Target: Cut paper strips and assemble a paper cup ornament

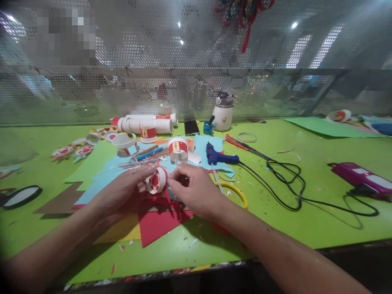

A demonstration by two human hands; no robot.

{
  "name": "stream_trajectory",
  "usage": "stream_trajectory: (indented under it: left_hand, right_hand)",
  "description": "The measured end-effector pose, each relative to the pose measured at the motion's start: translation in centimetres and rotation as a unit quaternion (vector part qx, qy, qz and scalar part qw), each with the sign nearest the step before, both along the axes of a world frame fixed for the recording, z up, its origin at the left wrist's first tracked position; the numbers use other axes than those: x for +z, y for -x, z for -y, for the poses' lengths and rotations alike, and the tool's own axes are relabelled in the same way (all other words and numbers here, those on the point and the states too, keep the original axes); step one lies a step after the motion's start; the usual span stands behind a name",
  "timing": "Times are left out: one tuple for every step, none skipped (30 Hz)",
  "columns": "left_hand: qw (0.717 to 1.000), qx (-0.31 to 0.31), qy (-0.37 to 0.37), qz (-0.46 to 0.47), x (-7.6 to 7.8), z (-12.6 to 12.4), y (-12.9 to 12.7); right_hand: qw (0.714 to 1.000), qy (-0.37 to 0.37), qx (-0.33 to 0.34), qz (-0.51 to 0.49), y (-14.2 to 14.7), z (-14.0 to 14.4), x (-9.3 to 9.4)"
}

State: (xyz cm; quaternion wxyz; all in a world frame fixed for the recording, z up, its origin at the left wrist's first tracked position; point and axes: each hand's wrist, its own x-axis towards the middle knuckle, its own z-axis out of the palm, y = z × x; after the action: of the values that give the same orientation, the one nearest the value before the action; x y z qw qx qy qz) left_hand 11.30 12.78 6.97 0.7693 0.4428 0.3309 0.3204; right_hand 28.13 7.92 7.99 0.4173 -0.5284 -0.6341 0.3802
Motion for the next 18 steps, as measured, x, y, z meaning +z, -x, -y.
stream_trajectory:
  left_hand:
    - [1.000, 0.001, -0.002, -0.003, 0.0, 0.0, 0.0]
    - [1.000, 0.000, -0.003, -0.007, 0.0, 0.0, 0.0]
    - [1.000, 0.002, -0.005, -0.010, 0.1, 0.0, -0.1]
    - [1.000, 0.008, -0.006, -0.015, 0.2, 0.1, -0.1]
    - [1.000, 0.016, -0.007, -0.024, 0.3, 0.2, -0.1]
    - [0.999, 0.027, -0.011, -0.040, 0.5, 0.3, -0.2]
    - [0.997, 0.040, -0.018, -0.065, 0.7, 0.5, -0.2]
    - [0.994, 0.051, -0.028, -0.095, 0.8, 0.6, -0.3]
    - [0.990, 0.057, -0.040, -0.126, 1.0, 0.7, -0.3]
    - [0.985, 0.059, -0.054, -0.155, 1.1, 0.9, -0.3]
    - [0.980, 0.059, -0.065, -0.177, 1.1, 0.9, -0.4]
    - [0.977, 0.059, -0.074, -0.190, 1.1, 1.0, -0.4]
    - [0.975, 0.057, -0.078, -0.199, 1.1, 1.0, -0.5]
    - [0.974, 0.057, -0.078, -0.204, 1.1, 1.0, -0.5]
    - [0.974, 0.058, -0.077, -0.207, 1.0, 1.0, -0.5]
    - [0.974, 0.057, -0.074, -0.207, 1.0, 1.0, -0.6]
    - [0.974, 0.057, -0.074, -0.207, 1.0, 0.9, -0.6]
    - [0.974, 0.058, -0.075, -0.205, 0.9, 0.9, -0.7]
  right_hand:
    - [1.000, 0.008, -0.002, -0.003, 0.0, 0.0, 0.0]
    - [1.000, 0.012, -0.005, -0.004, 0.0, 0.0, -0.1]
    - [1.000, 0.012, -0.008, 0.000, 0.0, 0.0, -0.1]
    - [1.000, 0.005, -0.011, 0.008, 0.0, -0.1, -0.2]
    - [1.000, -0.006, -0.015, 0.019, 0.0, -0.1, -0.2]
    - [0.999, -0.018, -0.018, 0.032, 0.0, -0.1, -0.3]
    - [0.998, -0.029, -0.020, 0.044, 0.1, -0.1, -0.3]
    - [0.998, -0.036, -0.021, 0.055, 0.1, -0.1, -0.4]
    - [0.997, -0.041, -0.020, 0.062, 0.1, -0.2, -0.4]
    - [0.997, -0.043, -0.020, 0.067, 0.1, -0.2, -0.5]
    - [0.996, -0.043, -0.018, 0.070, 0.1, -0.2, -0.5]
    - [0.997, -0.042, -0.017, 0.070, 0.2, -0.2, -0.6]
    - [0.997, -0.038, -0.014, 0.068, 0.2, -0.2, -0.6]
    - [0.997, -0.032, -0.011, 0.064, 0.2, -0.2, -0.7]
    - [0.998, -0.024, -0.007, 0.058, 0.2, -0.2, -0.7]
    - [0.999, -0.016, -0.002, 0.052, 0.2, -0.2, -0.7]
    - [0.999, -0.011, 0.002, 0.045, 0.2, -0.2, -0.7]
    - [0.999, -0.009, 0.005, 0.041, 0.2, -0.3, -0.7]
